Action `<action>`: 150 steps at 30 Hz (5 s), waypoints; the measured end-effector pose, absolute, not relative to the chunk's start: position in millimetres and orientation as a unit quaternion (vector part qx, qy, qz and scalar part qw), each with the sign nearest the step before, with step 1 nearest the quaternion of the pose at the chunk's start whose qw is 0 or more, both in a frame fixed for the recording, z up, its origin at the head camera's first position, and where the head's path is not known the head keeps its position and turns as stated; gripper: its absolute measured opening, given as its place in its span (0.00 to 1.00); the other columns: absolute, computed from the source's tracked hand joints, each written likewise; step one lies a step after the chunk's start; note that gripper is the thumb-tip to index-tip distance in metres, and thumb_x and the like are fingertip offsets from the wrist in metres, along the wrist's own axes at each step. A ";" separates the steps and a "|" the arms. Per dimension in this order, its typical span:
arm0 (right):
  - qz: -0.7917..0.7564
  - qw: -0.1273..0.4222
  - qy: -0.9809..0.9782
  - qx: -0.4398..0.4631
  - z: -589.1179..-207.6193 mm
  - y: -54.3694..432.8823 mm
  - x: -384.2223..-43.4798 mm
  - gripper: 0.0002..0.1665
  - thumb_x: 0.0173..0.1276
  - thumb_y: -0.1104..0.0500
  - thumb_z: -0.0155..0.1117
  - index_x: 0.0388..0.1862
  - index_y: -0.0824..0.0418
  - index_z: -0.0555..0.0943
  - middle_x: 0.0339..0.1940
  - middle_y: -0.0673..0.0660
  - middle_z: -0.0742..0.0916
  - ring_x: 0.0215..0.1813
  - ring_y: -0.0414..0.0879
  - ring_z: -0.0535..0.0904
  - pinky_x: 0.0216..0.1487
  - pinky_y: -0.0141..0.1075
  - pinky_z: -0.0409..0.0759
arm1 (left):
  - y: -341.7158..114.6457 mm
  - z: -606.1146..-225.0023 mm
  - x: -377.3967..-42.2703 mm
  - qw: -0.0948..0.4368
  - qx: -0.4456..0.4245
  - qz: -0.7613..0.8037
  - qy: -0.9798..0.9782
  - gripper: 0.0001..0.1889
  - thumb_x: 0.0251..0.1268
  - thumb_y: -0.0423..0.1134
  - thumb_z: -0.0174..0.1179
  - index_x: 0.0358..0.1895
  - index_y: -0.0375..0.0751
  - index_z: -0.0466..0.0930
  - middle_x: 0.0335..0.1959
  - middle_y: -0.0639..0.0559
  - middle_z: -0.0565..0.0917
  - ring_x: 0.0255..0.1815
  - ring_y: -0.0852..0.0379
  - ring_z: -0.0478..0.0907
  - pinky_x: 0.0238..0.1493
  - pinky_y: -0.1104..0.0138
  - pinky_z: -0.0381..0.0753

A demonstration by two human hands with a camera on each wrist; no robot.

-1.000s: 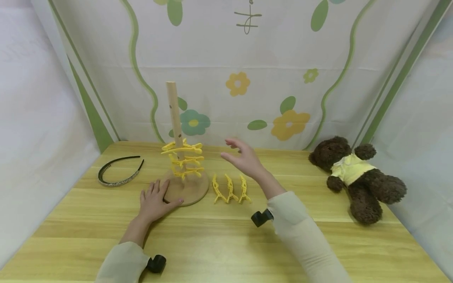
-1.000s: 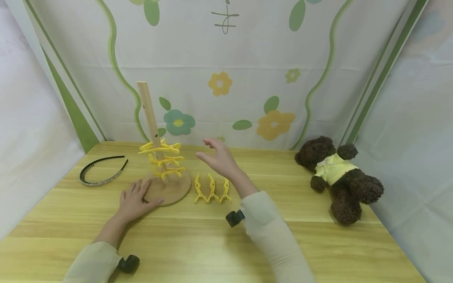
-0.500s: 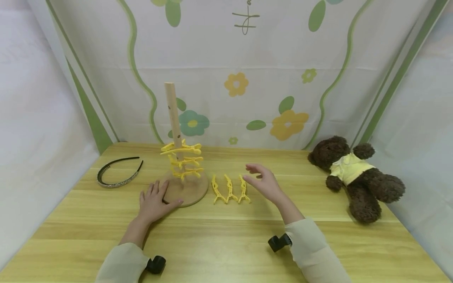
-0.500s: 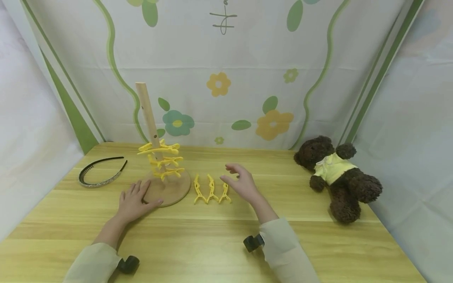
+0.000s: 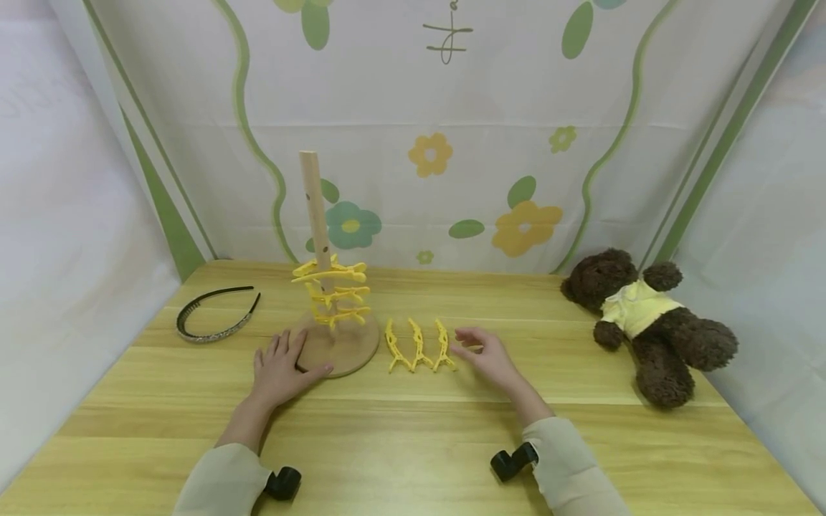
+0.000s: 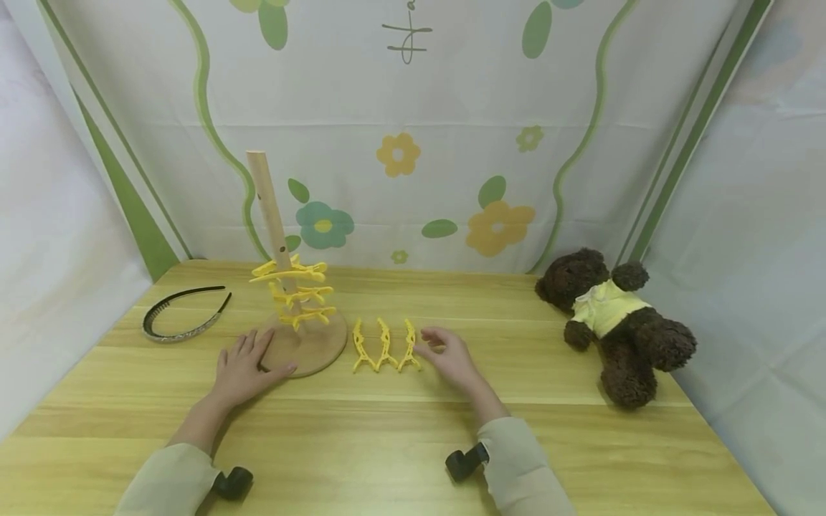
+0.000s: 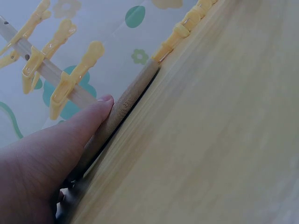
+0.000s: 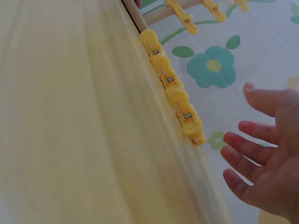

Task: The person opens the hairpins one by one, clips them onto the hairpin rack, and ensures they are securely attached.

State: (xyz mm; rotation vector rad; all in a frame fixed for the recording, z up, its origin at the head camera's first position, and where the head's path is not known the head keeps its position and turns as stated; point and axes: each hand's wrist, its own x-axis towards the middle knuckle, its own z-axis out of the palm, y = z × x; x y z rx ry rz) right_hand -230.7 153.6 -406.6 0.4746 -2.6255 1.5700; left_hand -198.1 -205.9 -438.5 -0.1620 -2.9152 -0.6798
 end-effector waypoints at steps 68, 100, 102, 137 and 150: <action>0.380 0.020 -0.910 0.163 -379.3 210.8 -256.7 0.21 0.63 0.60 0.53 0.53 0.71 0.68 0.44 0.66 0.76 0.45 0.56 0.72 0.43 0.46 0.71 | -206.9 -440.6 -197.8 0.076 -0.054 -0.224 -0.970 0.48 0.47 0.68 0.49 0.65 0.36 0.51 0.62 0.29 0.48 0.62 0.33 0.40 0.51 0.38 0.32; 0.329 0.054 -0.893 0.303 -242.3 114.0 -291.9 0.12 0.63 0.57 0.54 0.40 0.64 0.76 0.27 0.55 0.78 0.25 0.46 0.67 0.26 0.35 0.67 | -206.5 -441.0 -198.6 0.078 -0.056 -0.222 -0.970 0.48 0.47 0.68 0.49 0.65 0.36 0.51 0.62 0.28 0.48 0.62 0.33 0.41 0.51 0.38 0.33; 0.332 0.049 -0.888 0.315 -240.4 101.3 -291.5 0.11 0.63 0.58 0.54 0.40 0.63 0.76 0.26 0.54 0.78 0.25 0.46 0.67 0.25 0.34 0.67 | -206.4 -440.3 -198.2 0.077 -0.055 -0.222 -0.970 0.48 0.47 0.68 0.49 0.65 0.36 0.51 0.62 0.29 0.48 0.62 0.33 0.40 0.51 0.38 0.33; 0.333 -0.012 -0.866 0.374 -235.9 3.3 -285.7 0.15 0.63 0.60 0.54 0.47 0.67 0.73 0.37 0.56 0.79 0.35 0.43 0.74 0.36 0.29 0.72 | -206.4 -439.0 -197.6 0.077 -0.055 -0.224 -0.970 0.48 0.46 0.68 0.50 0.65 0.36 0.52 0.63 0.29 0.48 0.62 0.33 0.40 0.52 0.39 0.33; 0.337 -0.027 -0.872 0.354 -236.2 6.5 -283.4 0.19 0.64 0.56 0.53 0.52 0.63 0.71 0.43 0.54 0.77 0.40 0.42 0.72 0.38 0.30 0.71 | -206.5 -438.6 -197.6 0.075 -0.057 -0.228 -0.969 0.49 0.46 0.68 0.50 0.65 0.36 0.52 0.63 0.29 0.48 0.62 0.33 0.41 0.52 0.39 0.32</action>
